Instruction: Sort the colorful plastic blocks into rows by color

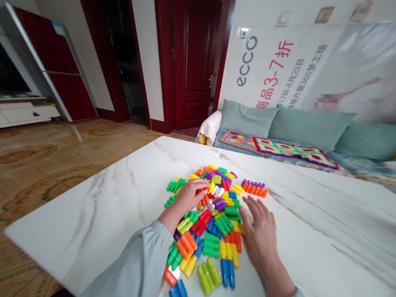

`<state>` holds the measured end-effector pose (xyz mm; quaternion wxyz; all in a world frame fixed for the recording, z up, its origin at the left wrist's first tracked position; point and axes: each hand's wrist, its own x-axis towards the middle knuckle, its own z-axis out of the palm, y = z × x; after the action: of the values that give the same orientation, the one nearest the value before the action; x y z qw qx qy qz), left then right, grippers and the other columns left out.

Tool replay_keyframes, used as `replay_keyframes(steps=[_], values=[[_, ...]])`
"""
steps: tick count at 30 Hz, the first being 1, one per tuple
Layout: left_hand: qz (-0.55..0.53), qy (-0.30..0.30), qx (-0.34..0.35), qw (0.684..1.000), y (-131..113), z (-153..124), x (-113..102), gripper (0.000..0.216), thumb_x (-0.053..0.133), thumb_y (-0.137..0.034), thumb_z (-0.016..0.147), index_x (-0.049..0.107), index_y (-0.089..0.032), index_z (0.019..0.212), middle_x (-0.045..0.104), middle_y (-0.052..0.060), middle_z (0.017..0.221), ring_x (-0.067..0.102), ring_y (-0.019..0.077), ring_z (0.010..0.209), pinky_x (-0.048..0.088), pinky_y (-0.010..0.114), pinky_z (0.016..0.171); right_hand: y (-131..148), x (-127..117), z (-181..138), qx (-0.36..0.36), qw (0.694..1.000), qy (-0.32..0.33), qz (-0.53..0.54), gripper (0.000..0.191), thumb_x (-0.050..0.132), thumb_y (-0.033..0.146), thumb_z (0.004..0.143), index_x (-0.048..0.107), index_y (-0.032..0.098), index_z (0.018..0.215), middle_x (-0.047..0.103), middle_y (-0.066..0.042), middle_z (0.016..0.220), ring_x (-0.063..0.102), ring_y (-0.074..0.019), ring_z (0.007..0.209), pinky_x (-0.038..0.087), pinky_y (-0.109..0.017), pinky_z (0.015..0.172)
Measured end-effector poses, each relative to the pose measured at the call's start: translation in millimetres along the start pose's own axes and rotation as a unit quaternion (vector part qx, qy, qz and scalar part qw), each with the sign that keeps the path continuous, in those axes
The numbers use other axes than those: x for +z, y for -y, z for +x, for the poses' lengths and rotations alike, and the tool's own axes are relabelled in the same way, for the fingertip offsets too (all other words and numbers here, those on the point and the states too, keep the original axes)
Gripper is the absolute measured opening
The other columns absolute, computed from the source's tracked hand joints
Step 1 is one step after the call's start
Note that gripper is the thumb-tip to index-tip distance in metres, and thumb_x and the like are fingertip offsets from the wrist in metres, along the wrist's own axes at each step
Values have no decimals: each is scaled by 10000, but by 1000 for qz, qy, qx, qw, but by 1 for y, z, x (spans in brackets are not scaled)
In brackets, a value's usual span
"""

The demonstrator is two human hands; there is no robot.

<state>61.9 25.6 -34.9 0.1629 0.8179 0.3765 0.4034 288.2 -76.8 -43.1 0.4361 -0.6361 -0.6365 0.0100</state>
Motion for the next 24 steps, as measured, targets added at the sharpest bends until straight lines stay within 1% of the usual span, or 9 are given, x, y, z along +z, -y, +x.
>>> replay_keyframes(steps=[3, 5, 8, 10, 12, 15, 17, 19, 24], values=[[-19, -18, -13, 1000, 0, -1, 1, 220, 587, -176, 860, 742, -214, 1011, 734, 57, 1081, 659, 193, 1049, 495, 357, 995, -18, 4, 0, 87, 989, 69, 102, 519, 406, 614, 925, 753, 229, 959, 720, -110, 1114, 606, -335, 1131, 425, -506, 982], [-38, -42, -53, 997, 2, -3, 1, 218, 580, -209, 864, 739, -208, 1013, 746, 51, 1055, 678, 187, 1013, 516, 336, 960, -21, 7, -1, 160, 970, 66, 170, 593, 382, 654, 912, 755, 196, 856, 746, -124, 995, 680, -301, 954, 504, -409, 858], [-57, -79, -110, 989, 4, 4, -4, 239, 549, -238, 874, 735, -179, 1013, 756, 59, 1026, 699, 183, 954, 545, 307, 898, -18, 9, -1, 220, 950, 46, 216, 631, 390, 702, 880, 731, 177, 802, 752, -119, 859, 698, -272, 805, 519, -336, 729], [-52, -71, -111, 990, 4, 20, -12, 247, 555, -241, 865, 732, -157, 1014, 758, 69, 1014, 706, 183, 929, 552, 294, 876, -14, 8, 0, 228, 948, 40, 218, 645, 376, 725, 868, 714, 184, 772, 747, -112, 814, 695, -269, 790, 508, -322, 707], [-17, -42, -91, 995, 3, 45, -19, 255, 549, -225, 863, 726, -145, 1028, 757, 73, 1023, 704, 180, 935, 547, 284, 882, -11, 7, 2, 236, 948, 38, 212, 667, 349, 744, 860, 703, 190, 748, 742, -110, 785, 690, -270, 776, 497, -323, 701], [75, 26, -75, 994, 2, 90, -17, 295, 496, -172, 879, 709, -140, 1082, 750, 78, 1052, 699, 167, 944, 544, 268, 867, -8, 6, 3, 249, 945, 35, 207, 688, 322, 760, 853, 696, 196, 726, 737, -111, 771, 683, -269, 761, 487, -327, 711], [100, 72, -66, 990, 2, 117, -4, 274, 548, -145, 834, 728, -147, 1040, 760, 64, 1007, 703, 168, 902, 543, 262, 846, -9, 6, 4, 251, 944, 34, 212, 693, 314, 762, 853, 695, 199, 717, 738, -111, 779, 681, -265, 759, 486, -324, 712], [121, 122, -54, 984, 0, 135, 17, 258, 594, -151, 800, 745, -158, 1009, 766, 53, 968, 702, 174, 883, 537, 262, 841, -10, 7, 4, 252, 942, 32, 218, 694, 311, 761, 855, 695, 201, 713, 738, -110, 781, 680, -262, 760, 486, -319, 713], [186, 208, -38, 959, -17, 148, 71, 359, 709, -255, 709, 741, -198, 1062, 743, 71, 1061, 674, 241, 998, 501, 306, 906, -9, 7, 4, 252, 940, 26, 227, 689, 320, 753, 862, 705, 199, 721, 737, -96, 758, 681, -247, 735, 488, -303, 699]])
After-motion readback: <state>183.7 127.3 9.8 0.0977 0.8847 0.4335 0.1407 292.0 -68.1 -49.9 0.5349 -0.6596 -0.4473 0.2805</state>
